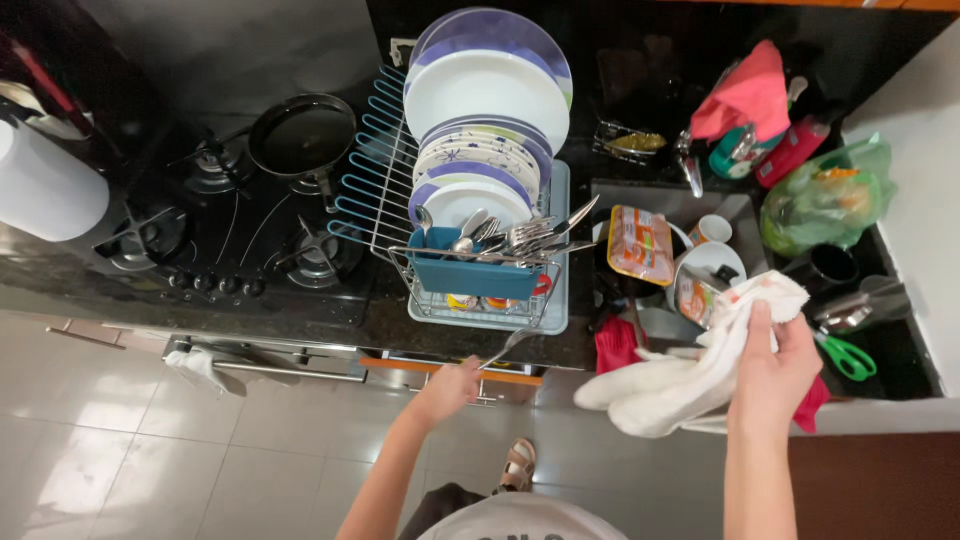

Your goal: The person dries metal spoons and forks with a white cloth and places them into a cutlery drawer. The person repeats this process for several pieces of cutlery taken from a dish rack.

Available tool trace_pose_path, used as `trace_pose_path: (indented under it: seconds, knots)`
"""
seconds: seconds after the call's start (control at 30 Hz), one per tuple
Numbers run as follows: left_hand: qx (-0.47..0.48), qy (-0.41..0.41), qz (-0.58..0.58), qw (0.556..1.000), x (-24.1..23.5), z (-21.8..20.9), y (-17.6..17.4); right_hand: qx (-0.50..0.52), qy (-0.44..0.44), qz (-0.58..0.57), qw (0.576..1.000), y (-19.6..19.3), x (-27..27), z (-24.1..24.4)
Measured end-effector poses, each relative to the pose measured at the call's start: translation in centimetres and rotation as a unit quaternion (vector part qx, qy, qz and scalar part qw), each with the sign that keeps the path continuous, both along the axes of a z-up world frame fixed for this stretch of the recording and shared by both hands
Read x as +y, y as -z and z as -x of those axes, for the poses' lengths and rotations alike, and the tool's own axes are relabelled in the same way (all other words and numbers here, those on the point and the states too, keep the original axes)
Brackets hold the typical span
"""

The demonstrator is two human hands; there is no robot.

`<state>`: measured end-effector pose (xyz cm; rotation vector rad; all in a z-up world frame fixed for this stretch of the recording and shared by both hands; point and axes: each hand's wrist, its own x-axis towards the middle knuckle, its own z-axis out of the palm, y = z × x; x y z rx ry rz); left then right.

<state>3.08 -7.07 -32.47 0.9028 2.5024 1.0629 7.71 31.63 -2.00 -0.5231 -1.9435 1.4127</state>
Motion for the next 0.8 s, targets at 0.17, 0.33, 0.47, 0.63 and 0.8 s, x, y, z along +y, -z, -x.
trace_pose_path:
  seconds: [0.17,0.33,0.47,0.63,0.8]
  knots:
    - [-0.011,0.020,0.163,0.986,-3.2,0.0,6.7,-0.030,0.000,0.067,0.997,1.6,-2.4,-1.4]
    - [-0.109,-0.038,0.148,0.982,-4.3,-0.1,10.1,-0.109,0.016,0.037,0.993,2.2,-4.1,-2.7]
    - [-0.155,-0.041,0.162,0.974,-4.4,-0.3,11.5,-0.207,0.028,0.013,0.978,1.3,-5.9,-4.5]
    - [0.032,0.006,0.115,0.993,-4.2,0.0,15.9,-0.245,0.040,0.006,0.969,2.0,-7.6,-7.5]
    - [0.140,0.109,0.130,0.976,-4.6,-1.1,18.3,-0.239,0.037,-0.002,0.970,2.7,-9.0,-10.5]
